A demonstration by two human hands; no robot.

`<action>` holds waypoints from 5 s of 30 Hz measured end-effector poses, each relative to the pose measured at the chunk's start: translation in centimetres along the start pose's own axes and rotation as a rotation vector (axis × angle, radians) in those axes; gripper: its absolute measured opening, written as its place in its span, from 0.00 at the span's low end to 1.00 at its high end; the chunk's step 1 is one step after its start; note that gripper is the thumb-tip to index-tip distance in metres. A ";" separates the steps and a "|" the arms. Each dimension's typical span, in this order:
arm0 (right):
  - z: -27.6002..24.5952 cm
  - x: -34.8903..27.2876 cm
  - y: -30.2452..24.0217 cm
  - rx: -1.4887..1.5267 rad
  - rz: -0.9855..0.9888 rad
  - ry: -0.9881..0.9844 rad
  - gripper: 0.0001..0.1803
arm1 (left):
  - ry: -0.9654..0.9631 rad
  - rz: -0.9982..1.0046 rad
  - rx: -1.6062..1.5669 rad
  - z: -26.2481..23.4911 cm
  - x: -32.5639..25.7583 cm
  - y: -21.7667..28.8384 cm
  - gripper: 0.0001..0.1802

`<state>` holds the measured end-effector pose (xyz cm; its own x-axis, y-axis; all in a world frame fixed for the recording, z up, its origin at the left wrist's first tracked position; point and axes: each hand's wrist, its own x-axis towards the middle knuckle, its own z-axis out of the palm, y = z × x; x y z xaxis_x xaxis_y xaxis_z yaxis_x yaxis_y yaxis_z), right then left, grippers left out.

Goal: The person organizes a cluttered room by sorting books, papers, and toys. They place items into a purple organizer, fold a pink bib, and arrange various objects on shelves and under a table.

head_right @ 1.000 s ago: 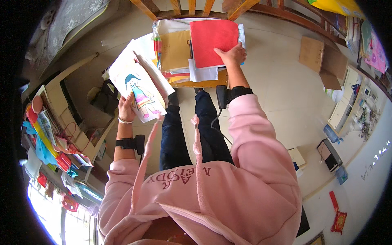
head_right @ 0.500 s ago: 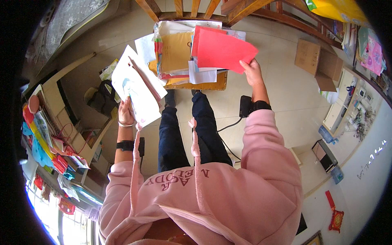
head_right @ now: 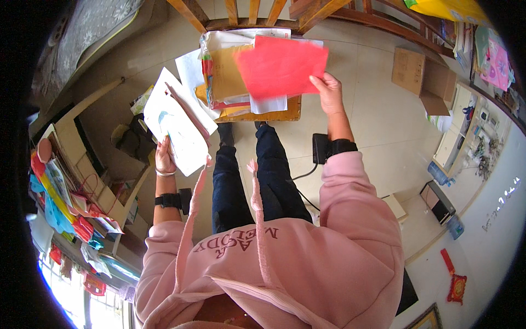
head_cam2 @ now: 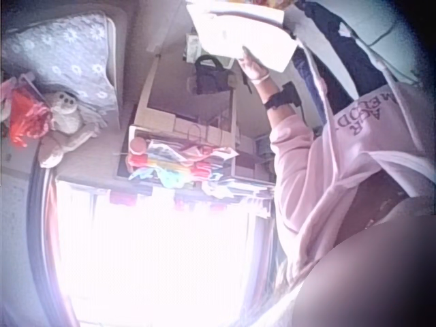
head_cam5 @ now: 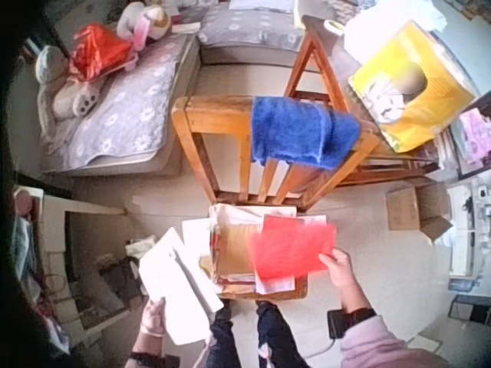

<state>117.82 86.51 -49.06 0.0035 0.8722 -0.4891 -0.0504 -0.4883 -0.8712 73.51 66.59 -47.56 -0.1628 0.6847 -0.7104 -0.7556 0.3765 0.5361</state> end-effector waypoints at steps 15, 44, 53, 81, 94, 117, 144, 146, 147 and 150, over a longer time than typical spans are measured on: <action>3.7 -0.1 1.1 -0.919 -0.696 -0.157 0.25 | 0.003 0.017 -0.080 -1.1 0.1 -0.7 0.20; 4.5 -4.4 -5.5 -0.557 0.153 -0.775 0.13 | 0.001 0.084 0.278 -1.8 -0.4 4.4 0.16; 9.1 5.4 -1.9 -0.953 -0.422 -0.541 0.28 | -0.251 -0.200 0.263 0.4 -0.9 2.3 0.24; -0.4 2.9 8.0 -1.024 -0.458 0.147 0.47 | -0.367 -0.282 0.216 2.7 19.8 0.8 0.17; -6.1 3.4 2.8 -0.262 -0.414 0.421 0.10 | -0.234 -0.110 0.011 -0.9 17.0 -1.6 0.20; 24.7 -13.1 -2.2 -0.770 -0.523 -0.892 0.12 | -0.486 0.441 0.989 -4.5 -9.5 5.6 0.16; 41.8 12.2 48.0 -0.354 0.595 0.351 0.21 | 0.028 0.353 -0.107 -42.9 -1.6 -7.4 0.17; 41.6 13.8 50.1 -0.369 0.574 0.246 0.23 | 0.222 0.256 0.121 -42.2 -1.9 -6.7 0.23; 41.4 14.5 50.9 -0.545 0.582 0.258 0.24 | 0.153 0.254 0.164 -42.2 -1.5 -6.2 0.22; 41.6 15.9 52.8 -0.708 0.578 0.287 0.28 | 0.055 0.289 0.328 -41.1 -0.4 -4.9 0.22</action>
<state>73.71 75.77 -101.06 0.4166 0.4971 -0.7612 0.4941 -0.8266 -0.2694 51.21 38.77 -68.65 -0.3785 0.7601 -0.5282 -0.4341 0.3583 0.8266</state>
